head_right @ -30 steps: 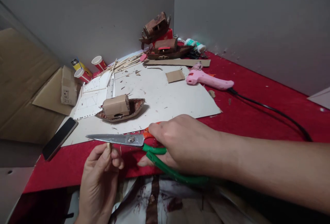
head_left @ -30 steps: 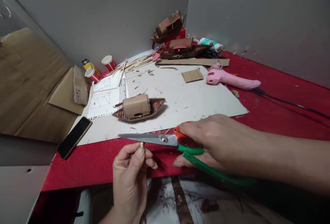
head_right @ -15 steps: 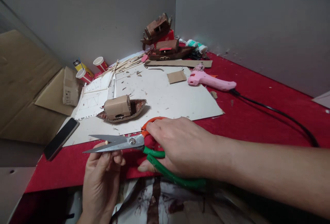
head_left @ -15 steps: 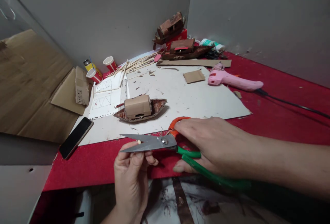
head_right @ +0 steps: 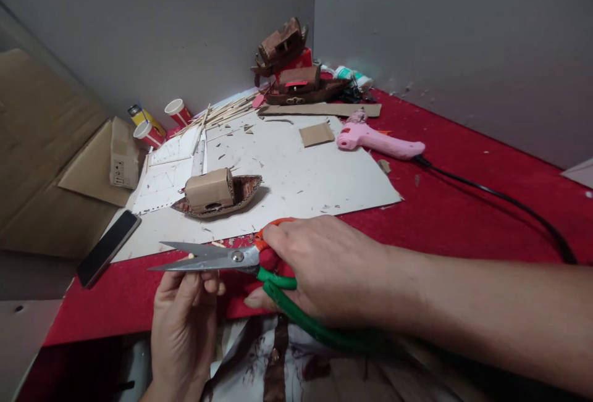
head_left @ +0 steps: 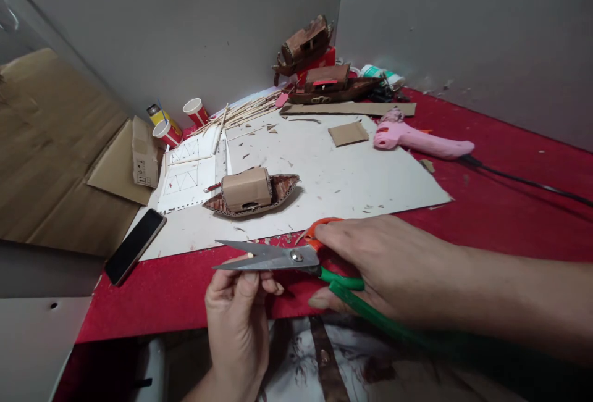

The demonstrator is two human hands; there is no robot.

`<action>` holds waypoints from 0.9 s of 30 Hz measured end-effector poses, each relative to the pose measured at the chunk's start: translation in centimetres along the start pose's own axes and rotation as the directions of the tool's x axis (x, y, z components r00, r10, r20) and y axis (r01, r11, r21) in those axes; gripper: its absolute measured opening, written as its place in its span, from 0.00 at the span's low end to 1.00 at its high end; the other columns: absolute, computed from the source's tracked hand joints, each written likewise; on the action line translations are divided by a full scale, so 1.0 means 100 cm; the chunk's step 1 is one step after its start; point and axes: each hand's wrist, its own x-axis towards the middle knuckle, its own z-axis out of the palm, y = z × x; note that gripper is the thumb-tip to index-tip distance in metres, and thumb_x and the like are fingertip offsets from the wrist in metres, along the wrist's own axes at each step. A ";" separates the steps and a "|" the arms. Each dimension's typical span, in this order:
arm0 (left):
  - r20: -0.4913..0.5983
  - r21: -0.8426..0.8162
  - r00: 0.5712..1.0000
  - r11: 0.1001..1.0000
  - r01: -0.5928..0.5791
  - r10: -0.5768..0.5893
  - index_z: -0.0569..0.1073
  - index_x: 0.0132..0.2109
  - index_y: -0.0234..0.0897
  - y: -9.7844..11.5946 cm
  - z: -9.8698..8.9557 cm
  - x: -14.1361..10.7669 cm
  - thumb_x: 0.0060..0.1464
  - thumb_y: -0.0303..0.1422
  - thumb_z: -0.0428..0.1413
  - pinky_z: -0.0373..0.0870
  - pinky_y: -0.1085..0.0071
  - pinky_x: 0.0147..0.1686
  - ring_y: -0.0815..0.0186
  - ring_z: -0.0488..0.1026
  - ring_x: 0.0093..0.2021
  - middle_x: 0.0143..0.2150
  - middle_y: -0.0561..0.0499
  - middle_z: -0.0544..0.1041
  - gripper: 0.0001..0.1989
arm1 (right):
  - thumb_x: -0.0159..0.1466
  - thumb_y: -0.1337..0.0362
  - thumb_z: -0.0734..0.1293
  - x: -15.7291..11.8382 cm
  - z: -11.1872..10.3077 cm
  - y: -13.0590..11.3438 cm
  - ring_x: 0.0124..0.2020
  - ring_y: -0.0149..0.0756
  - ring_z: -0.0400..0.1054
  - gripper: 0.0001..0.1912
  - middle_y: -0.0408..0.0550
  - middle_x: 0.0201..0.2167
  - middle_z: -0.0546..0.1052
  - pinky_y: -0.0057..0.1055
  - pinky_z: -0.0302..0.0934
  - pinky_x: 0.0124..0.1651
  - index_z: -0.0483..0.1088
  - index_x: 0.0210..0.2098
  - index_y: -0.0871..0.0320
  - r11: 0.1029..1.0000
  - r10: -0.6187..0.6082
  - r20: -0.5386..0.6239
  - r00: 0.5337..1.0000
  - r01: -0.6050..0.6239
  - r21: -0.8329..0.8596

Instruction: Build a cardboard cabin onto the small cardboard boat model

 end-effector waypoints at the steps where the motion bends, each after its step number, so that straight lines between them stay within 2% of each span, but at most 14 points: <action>1: -0.003 0.004 1.000 1.000 -0.001 0.001 0.81 0.30 0.39 0.000 0.000 0.000 0.44 0.33 0.70 0.75 0.79 0.27 0.74 0.74 0.23 0.22 0.55 0.77 0.07 | 0.62 0.42 0.63 0.000 0.001 0.000 0.26 0.44 0.71 0.22 0.50 0.28 0.76 0.33 0.48 0.26 0.65 0.32 0.56 1.000 -0.004 0.005 1.000 0.004 0.003; 9: -0.027 0.030 0.999 0.999 -0.044 0.045 0.80 0.31 0.39 -0.003 -0.004 -0.001 0.45 0.33 0.70 0.76 0.78 0.28 0.73 0.74 0.23 0.23 0.55 0.78 0.06 | 0.63 0.48 0.63 -0.003 0.001 -0.003 0.23 0.42 0.69 0.17 0.50 0.25 0.75 0.32 0.47 0.24 0.66 0.32 0.56 1.000 -0.003 0.031 1.000 0.004 -0.013; 15: 0.068 0.082 0.983 0.981 -0.178 0.173 0.81 0.34 0.39 -0.008 -0.007 -0.005 0.48 0.31 0.68 0.75 0.78 0.26 0.72 0.74 0.22 0.21 0.54 0.77 0.04 | 0.59 0.44 0.66 0.000 -0.011 -0.012 0.30 0.44 0.71 0.20 0.52 0.33 0.75 0.33 0.54 0.28 0.65 0.33 0.56 0.997 0.051 0.063 0.997 -0.055 0.061; 21: 0.066 0.097 0.984 0.981 -0.169 0.163 0.81 0.32 0.39 -0.010 -0.007 -0.008 0.50 0.32 0.67 0.75 0.77 0.27 0.71 0.75 0.23 0.22 0.53 0.77 0.03 | 0.61 0.46 0.64 -0.006 -0.005 -0.014 0.29 0.47 0.71 0.18 0.54 0.32 0.77 0.35 0.55 0.27 0.66 0.34 0.56 0.999 0.011 0.064 0.998 -0.013 0.032; 27: 0.021 0.107 0.994 0.988 -0.112 0.111 0.81 0.32 0.39 -0.016 -0.014 -0.011 0.49 0.32 0.67 0.75 0.78 0.27 0.72 0.75 0.23 0.23 0.53 0.79 0.03 | 0.62 0.49 0.64 -0.008 -0.003 -0.015 0.27 0.48 0.72 0.16 0.55 0.28 0.78 0.35 0.51 0.25 0.67 0.33 0.57 0.998 0.045 0.122 0.992 -0.039 -0.053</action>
